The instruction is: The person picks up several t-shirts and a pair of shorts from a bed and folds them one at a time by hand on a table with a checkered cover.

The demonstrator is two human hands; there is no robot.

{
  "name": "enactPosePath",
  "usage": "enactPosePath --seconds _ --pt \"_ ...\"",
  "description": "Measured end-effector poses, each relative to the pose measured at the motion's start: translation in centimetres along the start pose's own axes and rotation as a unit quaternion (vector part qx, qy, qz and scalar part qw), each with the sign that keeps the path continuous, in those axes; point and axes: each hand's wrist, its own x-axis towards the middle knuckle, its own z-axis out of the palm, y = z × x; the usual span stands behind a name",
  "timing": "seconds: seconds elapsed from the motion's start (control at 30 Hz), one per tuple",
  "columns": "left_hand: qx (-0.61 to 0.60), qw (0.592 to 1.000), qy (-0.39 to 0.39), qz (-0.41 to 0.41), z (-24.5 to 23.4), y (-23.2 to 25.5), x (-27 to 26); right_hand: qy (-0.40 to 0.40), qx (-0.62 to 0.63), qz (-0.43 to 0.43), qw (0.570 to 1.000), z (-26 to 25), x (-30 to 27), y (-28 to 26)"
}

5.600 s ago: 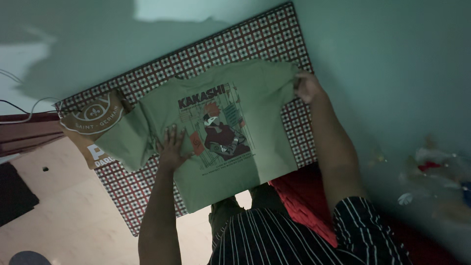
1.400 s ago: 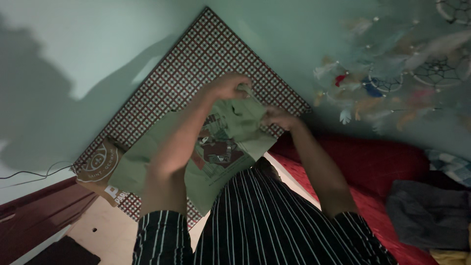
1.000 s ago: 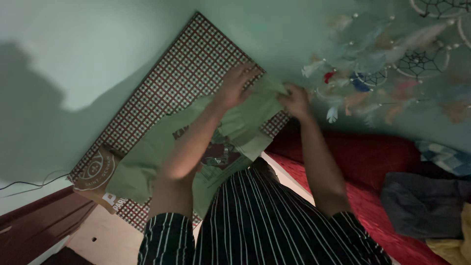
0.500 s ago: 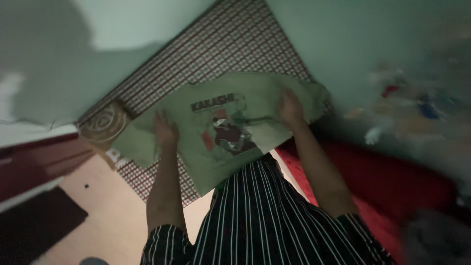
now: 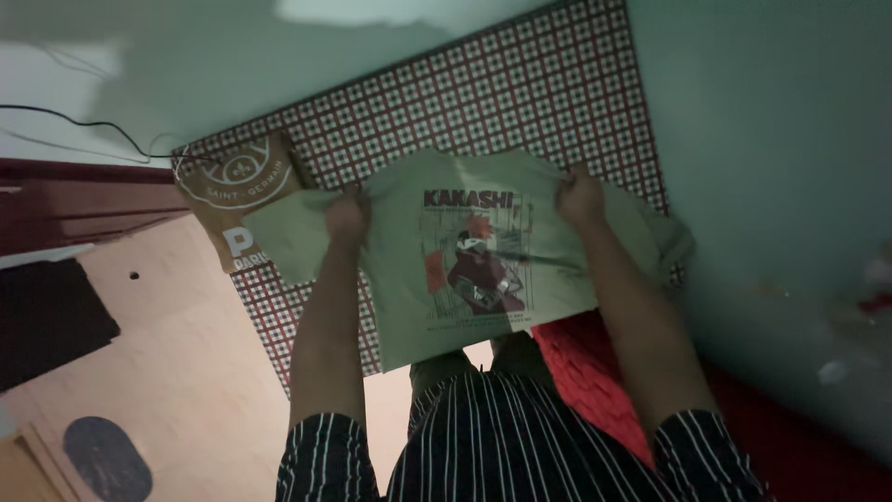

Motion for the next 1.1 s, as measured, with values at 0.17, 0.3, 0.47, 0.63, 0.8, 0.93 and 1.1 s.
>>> enactPosePath --seconds 0.17,0.3,0.47,0.63,0.8,0.93,1.1 --pt "-0.062 0.992 0.104 -0.019 -0.7 -0.7 0.4 0.064 0.031 -0.028 0.997 0.0 4.3 -1.2" --pt "-0.112 0.962 0.25 0.005 -3.7 -1.3 2.1 0.113 0.052 -0.068 0.99 -0.2 8.6 -6.1" --pt "-0.164 0.919 0.329 0.141 -3.8 -3.3 0.7 0.036 0.09 -0.294 0.951 2.0 7.9 -8.3" --pt "-0.101 0.912 0.396 -0.009 -2.6 -8.2 -5.3 0.041 -0.032 -0.383 0.922 6.8 -2.6 -4.9" --pt "-0.275 0.888 0.33 -0.167 0.1 -14.3 -8.0 -0.159 -0.08 -0.358 0.917 11.4 -18.7 -2.5" --pt "-0.221 0.886 0.372 -0.168 0.2 -16.5 -5.6 -0.35 -0.158 -0.372 0.845 14.0 -24.3 -6.4" --pt "-0.251 0.877 0.35 -0.213 -0.2 -16.5 -4.3 -0.345 -0.125 -0.375 0.851 14.7 -26.0 -11.3"
